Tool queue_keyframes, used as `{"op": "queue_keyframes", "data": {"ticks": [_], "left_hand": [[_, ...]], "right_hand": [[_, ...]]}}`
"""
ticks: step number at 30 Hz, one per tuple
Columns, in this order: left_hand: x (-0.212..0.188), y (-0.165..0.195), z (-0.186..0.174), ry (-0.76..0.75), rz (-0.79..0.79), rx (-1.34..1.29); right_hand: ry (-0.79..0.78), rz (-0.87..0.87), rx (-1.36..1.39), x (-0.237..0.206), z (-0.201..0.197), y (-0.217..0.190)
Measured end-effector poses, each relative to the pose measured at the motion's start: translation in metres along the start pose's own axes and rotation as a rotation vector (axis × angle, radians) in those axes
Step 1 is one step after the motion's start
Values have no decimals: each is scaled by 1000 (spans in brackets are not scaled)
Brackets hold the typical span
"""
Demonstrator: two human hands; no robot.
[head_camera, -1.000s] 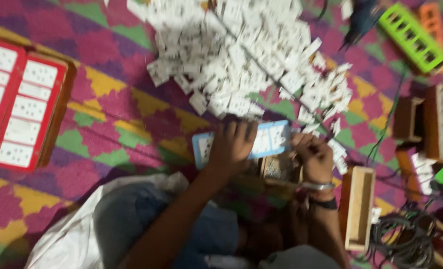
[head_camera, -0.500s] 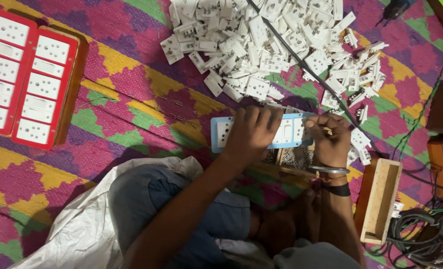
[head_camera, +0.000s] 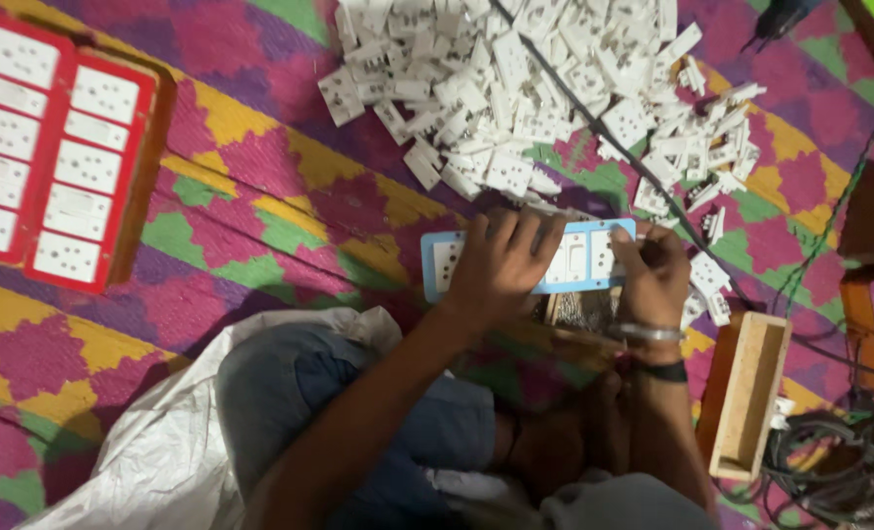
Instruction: The person sits on a patterned floor and assembles white plastic electrical socket components into colored frames. They pick up small metal screws from a wooden box and insert them into the components, occasionally using a power drill to secure them.
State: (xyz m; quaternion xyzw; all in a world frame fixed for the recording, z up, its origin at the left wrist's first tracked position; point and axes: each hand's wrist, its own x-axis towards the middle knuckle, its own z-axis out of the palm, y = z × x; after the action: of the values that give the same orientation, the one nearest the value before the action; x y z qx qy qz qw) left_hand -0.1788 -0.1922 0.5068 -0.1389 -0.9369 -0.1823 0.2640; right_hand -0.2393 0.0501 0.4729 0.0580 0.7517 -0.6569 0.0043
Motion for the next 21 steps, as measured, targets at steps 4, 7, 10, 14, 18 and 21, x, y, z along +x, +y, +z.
{"op": "queue_keyframes", "data": {"ticks": [4, 7, 10, 14, 18, 21], "left_hand": [[1, -2, -1, -138, -72, -170], [4, -1, 1, -72, 37, -284], [7, 4, 6, -31, 196, -253], [6, 11, 12, 20, 226, -242], [5, 10, 16, -20, 156, -414], [11, 3, 18, -168, -56, -649]], "right_hand": [[-94, -48, -102, -14, -7, -9], [-104, -84, -211, -13, -14, -24], [-109, 97, -83, -10, -16, -38], [-153, 4, -109, -9, -14, -44], [-89, 65, 19, -9, -23, -38], [-74, 43, -96, -16, -32, -32]]}}
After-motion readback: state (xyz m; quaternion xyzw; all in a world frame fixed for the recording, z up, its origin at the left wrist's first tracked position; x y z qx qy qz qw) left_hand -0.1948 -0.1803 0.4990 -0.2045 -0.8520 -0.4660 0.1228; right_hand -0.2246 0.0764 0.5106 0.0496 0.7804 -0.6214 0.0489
